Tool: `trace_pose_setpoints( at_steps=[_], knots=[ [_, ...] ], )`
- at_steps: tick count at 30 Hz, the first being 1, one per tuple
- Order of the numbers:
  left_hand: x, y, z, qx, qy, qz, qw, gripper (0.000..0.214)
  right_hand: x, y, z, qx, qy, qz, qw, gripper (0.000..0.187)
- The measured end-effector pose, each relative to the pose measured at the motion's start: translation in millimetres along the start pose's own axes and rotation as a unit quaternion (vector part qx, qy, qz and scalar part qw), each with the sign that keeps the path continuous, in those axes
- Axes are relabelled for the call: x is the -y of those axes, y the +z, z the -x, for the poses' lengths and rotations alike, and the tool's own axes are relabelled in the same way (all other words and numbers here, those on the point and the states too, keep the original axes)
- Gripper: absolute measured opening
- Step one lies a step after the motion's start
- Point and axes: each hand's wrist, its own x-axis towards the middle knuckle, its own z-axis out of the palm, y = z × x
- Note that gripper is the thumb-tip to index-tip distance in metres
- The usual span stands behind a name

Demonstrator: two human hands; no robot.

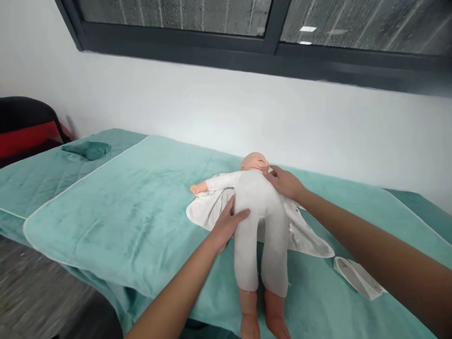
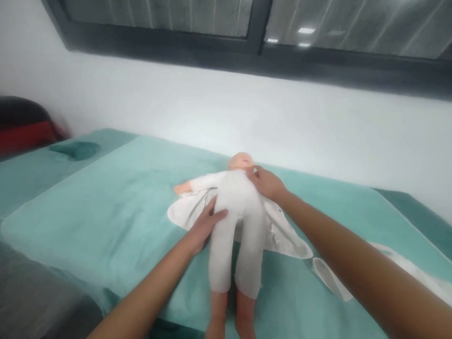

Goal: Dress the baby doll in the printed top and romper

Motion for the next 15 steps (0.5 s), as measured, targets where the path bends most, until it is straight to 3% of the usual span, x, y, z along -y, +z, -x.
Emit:
trace_pose_setpoints(
  at_steps=[2, 4, 7, 9, 11, 15],
  knots=[
    [-1, -5.9, -4, -0.009, -0.043, 0.017, 0.999, 0.073, 12, 2, -2, -0.069, -0.045, 0.059, 0.995, 0.044],
    [-3, -10.0, -11, -0.037, -0.069, -0.014, 0.997, 0.073, 31, 9, -5, -0.099, -0.115, 0.067, 0.986, 0.038],
    [-2, -12.0, -26, -0.077, -0.041, -0.092, 0.992, 0.053, 69, 33, -14, -0.006, -0.212, 0.063, 0.975, 0.038],
    [0, -12.1, -38, -0.104, 0.006, -0.155, 0.982, 0.042, 94, 52, -21, 0.102, -0.249, 0.117, 0.956, 0.041],
    [5, -13.9, -51, -0.128, 0.057, -0.254, 0.957, 0.038, 114, 69, -29, 0.166, -0.261, 0.181, 0.934, 0.033],
    [13, -27.1, -68, -0.126, 0.104, -0.417, 0.894, 0.032, 131, 83, -41, 0.187, -0.239, 0.210, 0.929, 0.026]
  ],
)
